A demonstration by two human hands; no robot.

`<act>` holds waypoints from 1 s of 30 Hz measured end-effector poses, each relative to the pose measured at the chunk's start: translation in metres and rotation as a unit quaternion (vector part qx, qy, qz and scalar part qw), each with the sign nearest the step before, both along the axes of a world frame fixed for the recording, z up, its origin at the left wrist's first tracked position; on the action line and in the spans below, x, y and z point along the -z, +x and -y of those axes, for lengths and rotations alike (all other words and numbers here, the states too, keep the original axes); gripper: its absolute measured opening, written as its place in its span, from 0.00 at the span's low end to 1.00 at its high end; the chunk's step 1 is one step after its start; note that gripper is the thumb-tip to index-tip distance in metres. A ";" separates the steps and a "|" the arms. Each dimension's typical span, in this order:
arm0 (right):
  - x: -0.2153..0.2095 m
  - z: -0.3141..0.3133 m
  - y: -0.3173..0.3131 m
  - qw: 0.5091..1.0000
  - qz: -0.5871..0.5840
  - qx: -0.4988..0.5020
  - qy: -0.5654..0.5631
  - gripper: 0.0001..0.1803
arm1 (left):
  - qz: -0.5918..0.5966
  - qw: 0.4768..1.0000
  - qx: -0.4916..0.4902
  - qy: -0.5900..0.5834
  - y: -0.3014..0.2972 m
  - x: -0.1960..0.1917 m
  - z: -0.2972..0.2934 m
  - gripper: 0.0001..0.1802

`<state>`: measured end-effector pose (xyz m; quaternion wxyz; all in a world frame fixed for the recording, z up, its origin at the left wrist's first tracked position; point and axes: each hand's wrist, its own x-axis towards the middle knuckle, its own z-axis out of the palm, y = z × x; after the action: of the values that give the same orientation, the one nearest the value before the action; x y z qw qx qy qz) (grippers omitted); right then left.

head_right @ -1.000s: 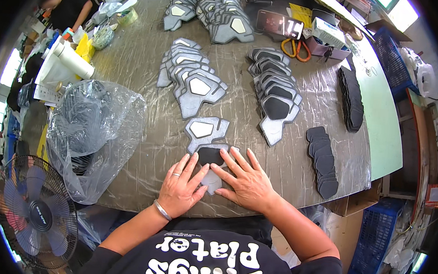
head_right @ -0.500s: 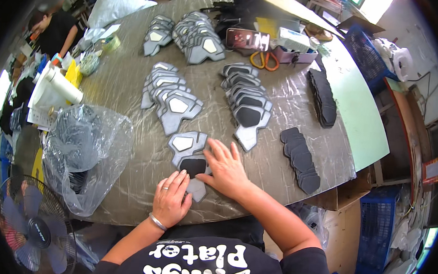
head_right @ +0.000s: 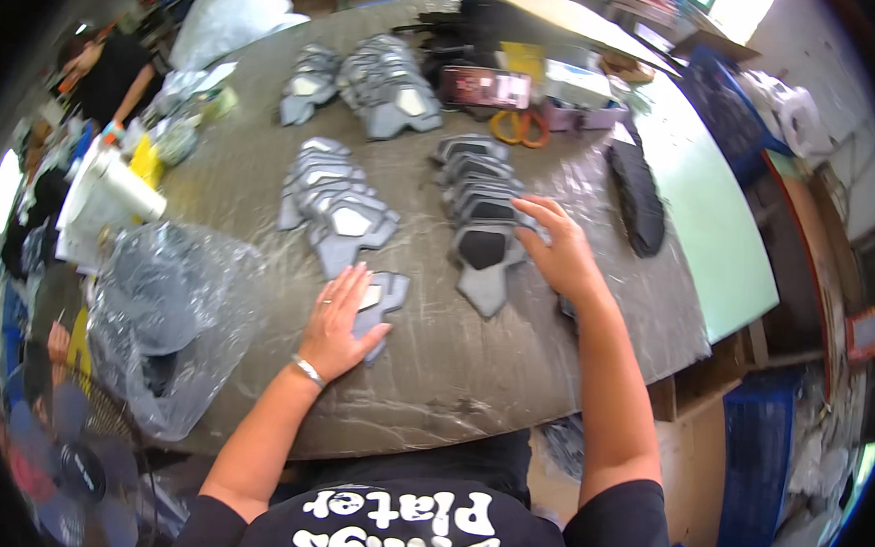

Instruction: The person assembles shoe components by placing black padding onto grey and white outer pieces, then applies a small white patch to the center of each grey piece and stacks them on a table.

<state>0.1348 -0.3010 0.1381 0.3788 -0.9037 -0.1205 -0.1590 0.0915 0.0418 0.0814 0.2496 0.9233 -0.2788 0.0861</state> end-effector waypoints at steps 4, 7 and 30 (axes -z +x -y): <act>-0.018 0.036 -0.036 0.995 -0.026 0.094 0.011 0.19 | -0.019 0.998 0.004 0.061 -0.012 0.008 -0.005 0.34; -0.016 0.080 -0.088 0.963 -0.062 0.252 -0.067 0.12 | -0.024 0.998 0.012 0.052 -0.047 -0.004 0.008 0.34; 0.015 0.088 -0.118 0.943 -0.201 0.260 -0.050 0.08 | -0.003 0.938 0.346 -0.002 0.033 -0.016 0.253 0.28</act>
<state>0.0173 -0.3887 0.1226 0.2949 -0.9345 0.1895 -0.0612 0.1240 -0.2109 0.0978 0.2669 0.7695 -0.5801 -0.0072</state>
